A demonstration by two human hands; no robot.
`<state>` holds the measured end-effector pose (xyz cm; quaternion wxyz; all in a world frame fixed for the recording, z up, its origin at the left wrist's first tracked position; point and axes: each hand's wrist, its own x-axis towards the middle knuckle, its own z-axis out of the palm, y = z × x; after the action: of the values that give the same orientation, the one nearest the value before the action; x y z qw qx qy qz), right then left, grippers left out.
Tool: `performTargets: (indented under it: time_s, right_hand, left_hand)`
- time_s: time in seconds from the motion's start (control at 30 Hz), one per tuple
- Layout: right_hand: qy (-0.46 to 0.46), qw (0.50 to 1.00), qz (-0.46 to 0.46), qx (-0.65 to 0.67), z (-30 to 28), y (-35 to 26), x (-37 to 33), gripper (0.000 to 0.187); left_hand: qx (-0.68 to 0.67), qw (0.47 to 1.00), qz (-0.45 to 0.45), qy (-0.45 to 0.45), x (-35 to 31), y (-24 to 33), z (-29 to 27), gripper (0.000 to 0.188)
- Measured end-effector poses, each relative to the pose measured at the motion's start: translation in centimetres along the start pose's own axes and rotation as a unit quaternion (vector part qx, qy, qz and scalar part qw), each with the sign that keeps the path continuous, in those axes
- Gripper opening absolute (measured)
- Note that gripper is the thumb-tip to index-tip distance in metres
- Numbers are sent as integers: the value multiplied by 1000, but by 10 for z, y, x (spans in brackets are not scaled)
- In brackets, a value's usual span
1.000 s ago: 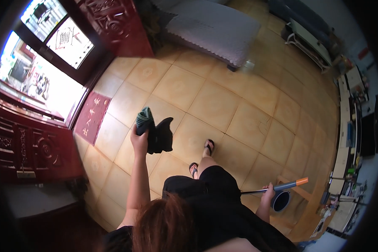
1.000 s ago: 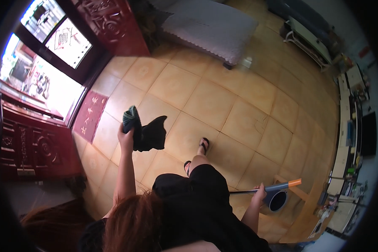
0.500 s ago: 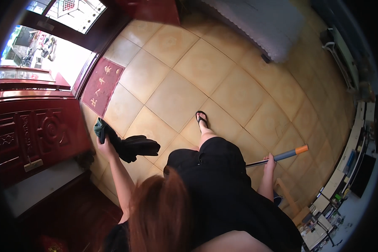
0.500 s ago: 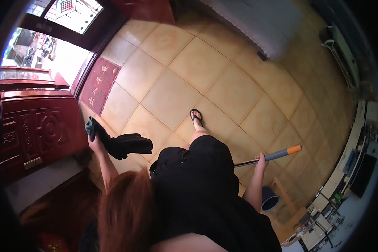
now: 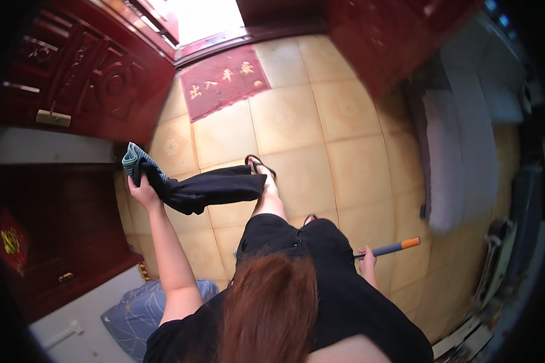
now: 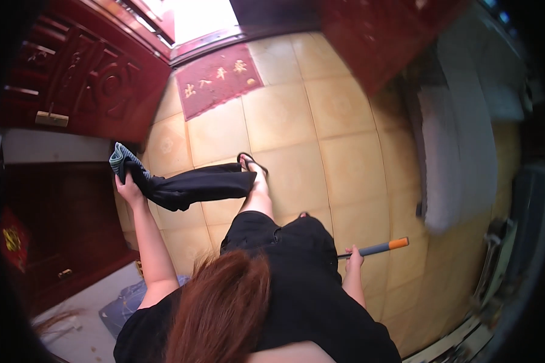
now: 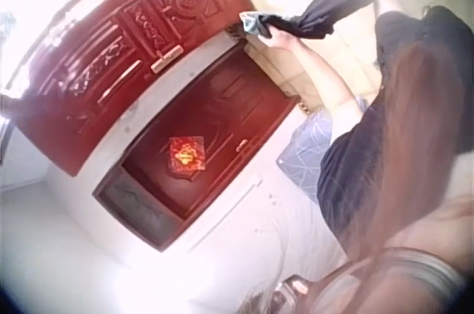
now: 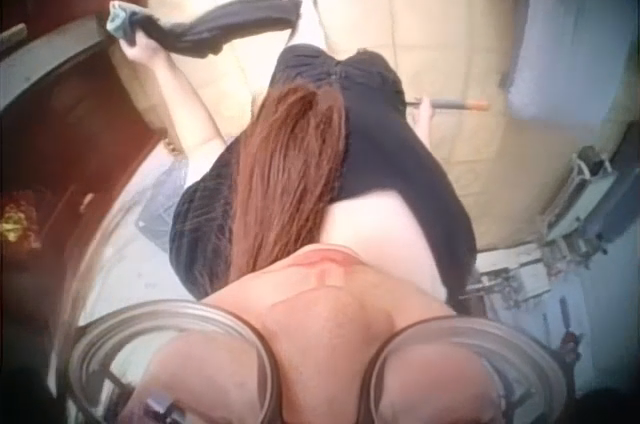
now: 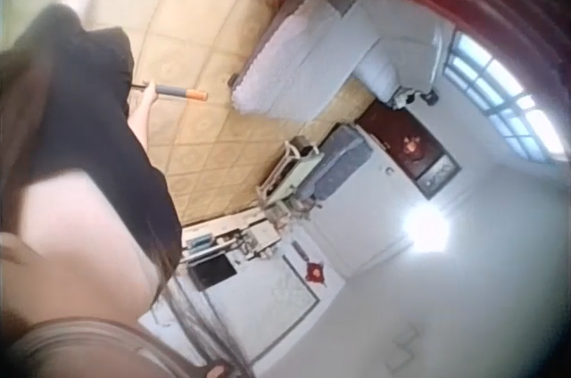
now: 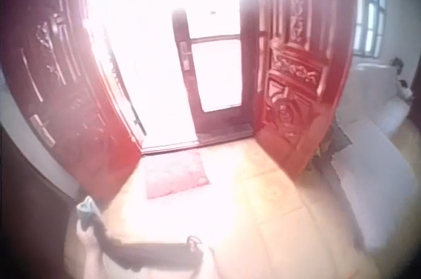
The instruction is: The person vacuums a tiled floor using a vacuum cleaner, then by hand organizes shoes on a rack and the floor, and continues vacuuming around a rug near a door.
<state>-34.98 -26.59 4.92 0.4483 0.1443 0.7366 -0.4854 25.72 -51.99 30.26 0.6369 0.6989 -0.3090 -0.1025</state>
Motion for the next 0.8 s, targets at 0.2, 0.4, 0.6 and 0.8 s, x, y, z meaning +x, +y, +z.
performTargets:
  time_s: [0.2, 0.4, 0.6, 0.8]
  right_hand:
    - [-18, 994, 5, -107, 161, -33, 0, 14]
    - [-105, 959, -76, -254, 378, -81, -46, 11]
    - [-90, 937, -157, -298, 523, -131, -67, 16]
    - [-90, 906, -151, -385, 681, -163, -73, 15]
  left_hand:
    - [-51, 995, -55, 59, 92, -13, 30, 24]
    - [2, 999, -45, 30, 196, -38, 88, 24]
    - [6, 1000, -27, 9, 307, -47, 176, 23]
    - [32, 999, -7, 10, 434, -57, 269, 17]
